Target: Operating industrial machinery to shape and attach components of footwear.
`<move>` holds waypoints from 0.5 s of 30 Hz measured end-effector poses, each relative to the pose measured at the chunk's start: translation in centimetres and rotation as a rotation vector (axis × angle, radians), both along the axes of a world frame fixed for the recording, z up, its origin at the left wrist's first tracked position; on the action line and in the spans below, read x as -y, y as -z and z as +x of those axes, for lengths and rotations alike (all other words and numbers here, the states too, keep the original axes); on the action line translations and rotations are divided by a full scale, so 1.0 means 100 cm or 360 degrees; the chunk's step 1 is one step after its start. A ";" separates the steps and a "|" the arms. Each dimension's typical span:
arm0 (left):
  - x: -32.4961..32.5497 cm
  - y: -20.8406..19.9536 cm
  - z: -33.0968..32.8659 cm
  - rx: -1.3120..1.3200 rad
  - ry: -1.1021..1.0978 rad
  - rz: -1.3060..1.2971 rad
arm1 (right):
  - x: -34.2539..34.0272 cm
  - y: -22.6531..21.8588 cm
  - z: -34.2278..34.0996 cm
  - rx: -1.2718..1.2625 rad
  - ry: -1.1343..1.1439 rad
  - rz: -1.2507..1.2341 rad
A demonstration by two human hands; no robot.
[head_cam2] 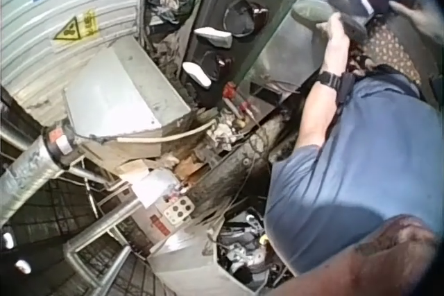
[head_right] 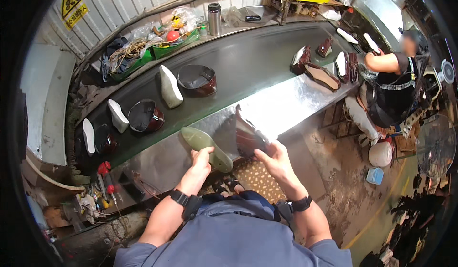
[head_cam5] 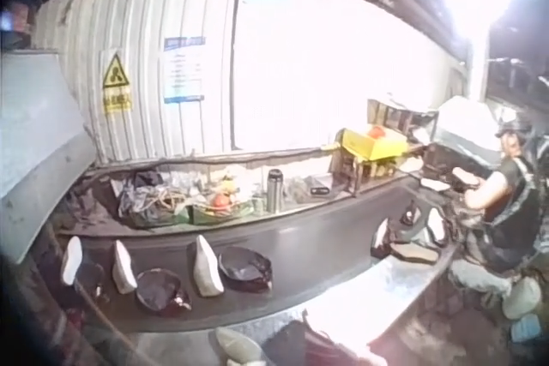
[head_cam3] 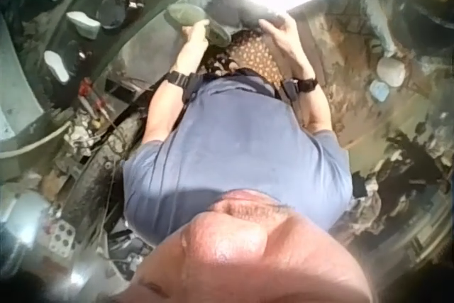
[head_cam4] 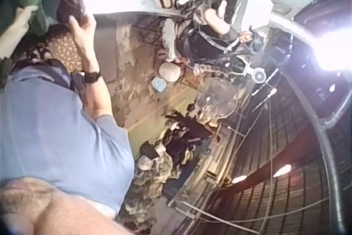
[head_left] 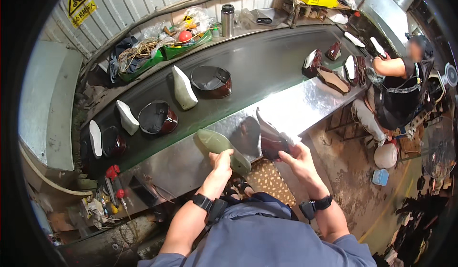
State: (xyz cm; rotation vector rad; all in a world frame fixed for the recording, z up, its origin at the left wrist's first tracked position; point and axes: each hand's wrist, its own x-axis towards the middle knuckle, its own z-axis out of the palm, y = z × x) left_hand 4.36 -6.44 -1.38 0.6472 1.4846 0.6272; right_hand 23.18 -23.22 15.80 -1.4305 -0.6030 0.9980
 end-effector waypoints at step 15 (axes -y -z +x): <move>0.040 -0.274 -0.060 0.1229 0.0084 0.0507 | -0.048 -0.095 -0.072 0.0883 -0.0917 0.0140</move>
